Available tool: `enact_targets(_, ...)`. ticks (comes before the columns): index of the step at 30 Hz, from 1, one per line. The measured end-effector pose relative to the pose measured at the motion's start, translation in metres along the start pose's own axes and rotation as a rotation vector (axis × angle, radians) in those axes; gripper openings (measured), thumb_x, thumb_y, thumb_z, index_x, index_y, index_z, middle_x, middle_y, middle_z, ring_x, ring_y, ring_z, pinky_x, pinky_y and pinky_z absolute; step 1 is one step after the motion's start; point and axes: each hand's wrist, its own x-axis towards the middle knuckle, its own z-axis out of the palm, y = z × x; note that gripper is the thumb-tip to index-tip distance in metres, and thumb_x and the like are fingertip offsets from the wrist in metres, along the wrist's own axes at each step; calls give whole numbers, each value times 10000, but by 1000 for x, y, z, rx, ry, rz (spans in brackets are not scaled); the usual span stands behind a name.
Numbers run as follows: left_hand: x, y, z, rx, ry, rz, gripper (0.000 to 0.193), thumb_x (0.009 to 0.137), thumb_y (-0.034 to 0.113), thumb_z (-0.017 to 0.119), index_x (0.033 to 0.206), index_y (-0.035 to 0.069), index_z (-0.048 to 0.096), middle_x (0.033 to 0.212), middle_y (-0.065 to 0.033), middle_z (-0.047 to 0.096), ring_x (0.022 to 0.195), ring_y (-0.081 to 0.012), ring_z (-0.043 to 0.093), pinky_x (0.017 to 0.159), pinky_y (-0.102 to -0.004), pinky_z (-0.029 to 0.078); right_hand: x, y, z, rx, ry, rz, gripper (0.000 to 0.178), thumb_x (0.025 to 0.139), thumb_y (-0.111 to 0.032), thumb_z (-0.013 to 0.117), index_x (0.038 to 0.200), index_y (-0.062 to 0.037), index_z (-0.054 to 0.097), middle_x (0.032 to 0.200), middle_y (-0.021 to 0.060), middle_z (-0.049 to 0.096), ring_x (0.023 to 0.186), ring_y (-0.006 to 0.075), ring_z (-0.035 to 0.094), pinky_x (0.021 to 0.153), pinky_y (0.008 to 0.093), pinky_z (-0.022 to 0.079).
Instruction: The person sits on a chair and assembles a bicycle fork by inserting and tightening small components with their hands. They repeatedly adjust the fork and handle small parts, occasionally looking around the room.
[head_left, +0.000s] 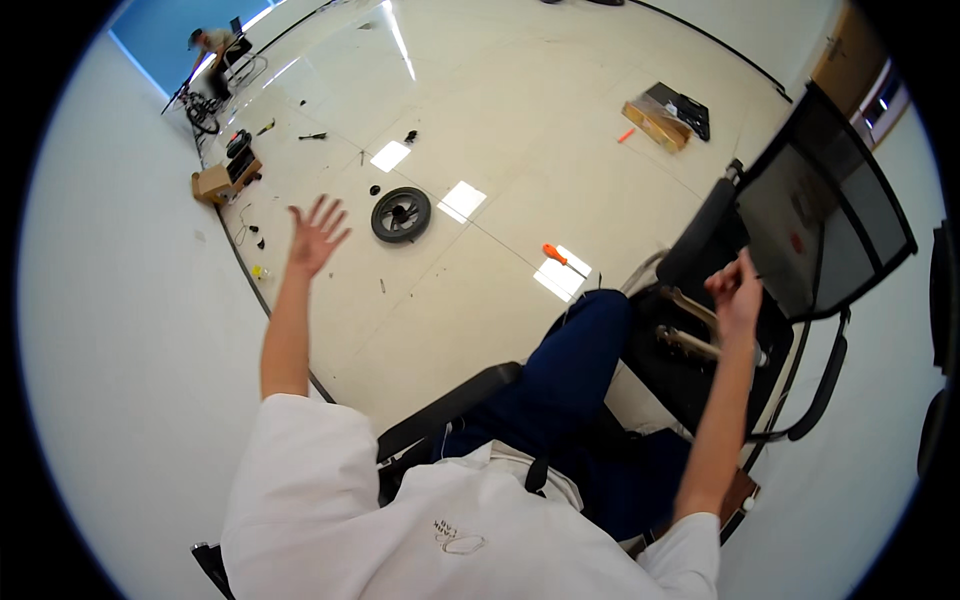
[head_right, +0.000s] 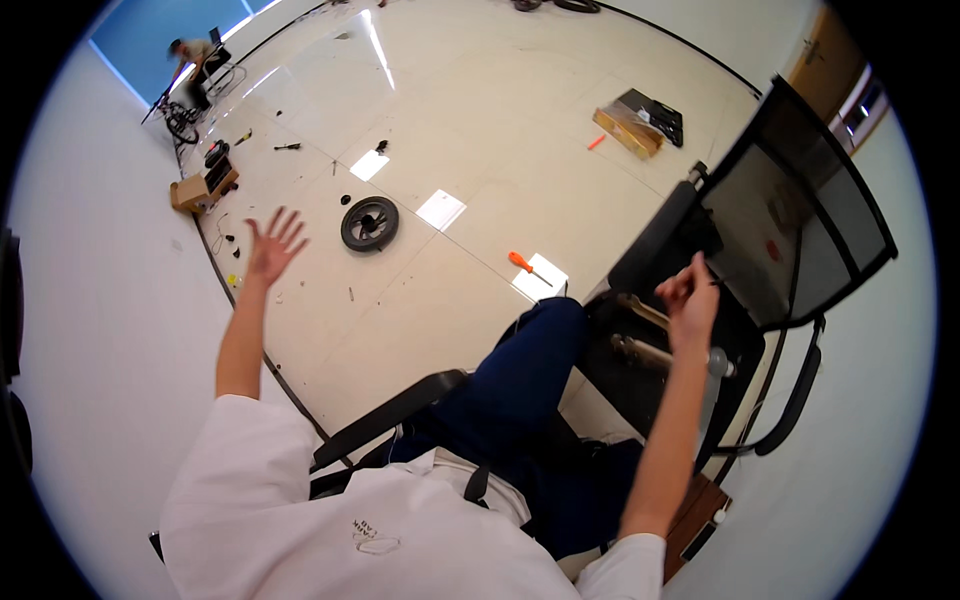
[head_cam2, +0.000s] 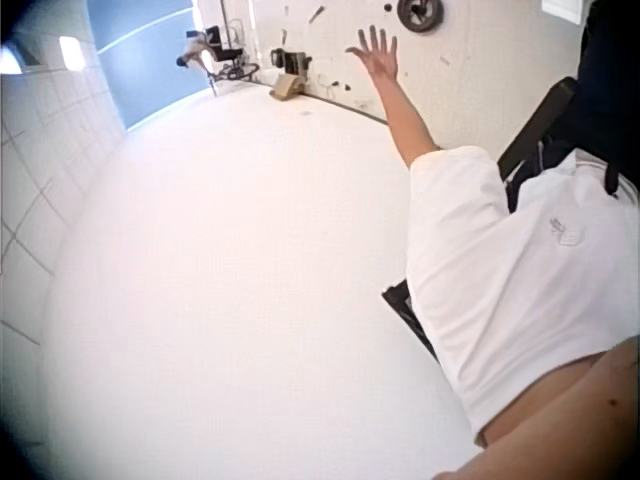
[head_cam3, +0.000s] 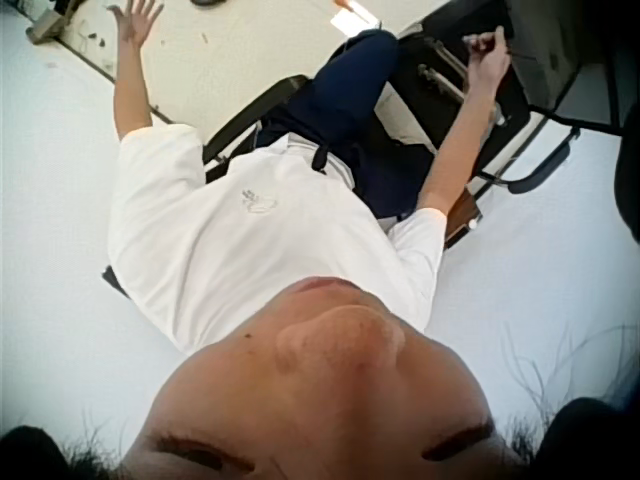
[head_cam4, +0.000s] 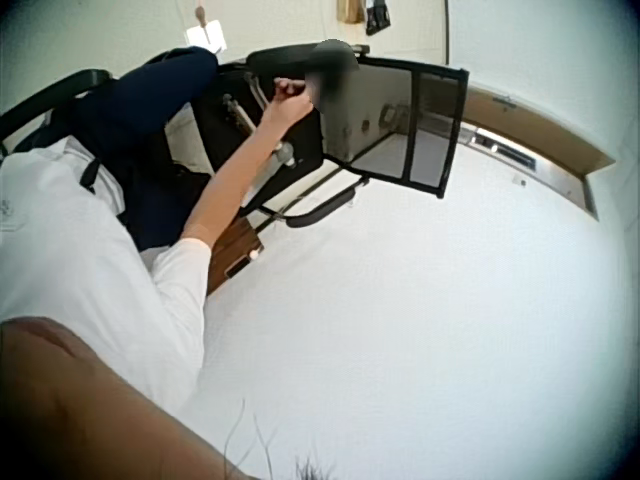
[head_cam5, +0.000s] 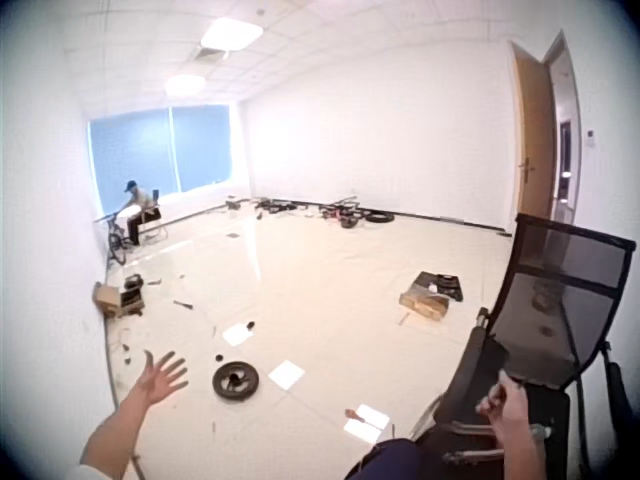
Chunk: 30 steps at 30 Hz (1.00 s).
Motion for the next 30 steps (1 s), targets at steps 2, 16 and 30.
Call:
enact_targets(2, -24, 49, -42, 133, 58, 67, 929, 754, 786, 405, 1435, 161, 309, 1453, -93, 376, 1347, -269, 336, 1067, -506, 322, 48, -24, 28, -158, -32, 49, 387, 977, -369, 462, 764, -60, 556, 605, 28, 501, 639, 171, 568, 681, 346, 511)
enact_targets(16, 38, 143, 94, 887, -455, -66, 924, 777, 809, 335, 1441, 168, 335, 1458, -71, 370, 1335, -274, 354, 1065, -488, 319, 111, 19, 353, -1145, -876, 60, 495, 988, -454, 313, 1283, -140, 555, 1316, 84, 525, 1228, 266, 455, 1002, 397, 366)
enact_targets(30, 59, 232, 62, 1082, -228, 249, 731, 893, 669, 349, 1435, 179, 350, 1455, -11, 382, 1346, -218, 335, 1110, -441, 251, 195, -28, 303, -1166, -584, -199, 527, 940, -513, 374, 1386, -241, 440, 1441, 101, 382, 1335, 292, 319, 1069, 480, 255)
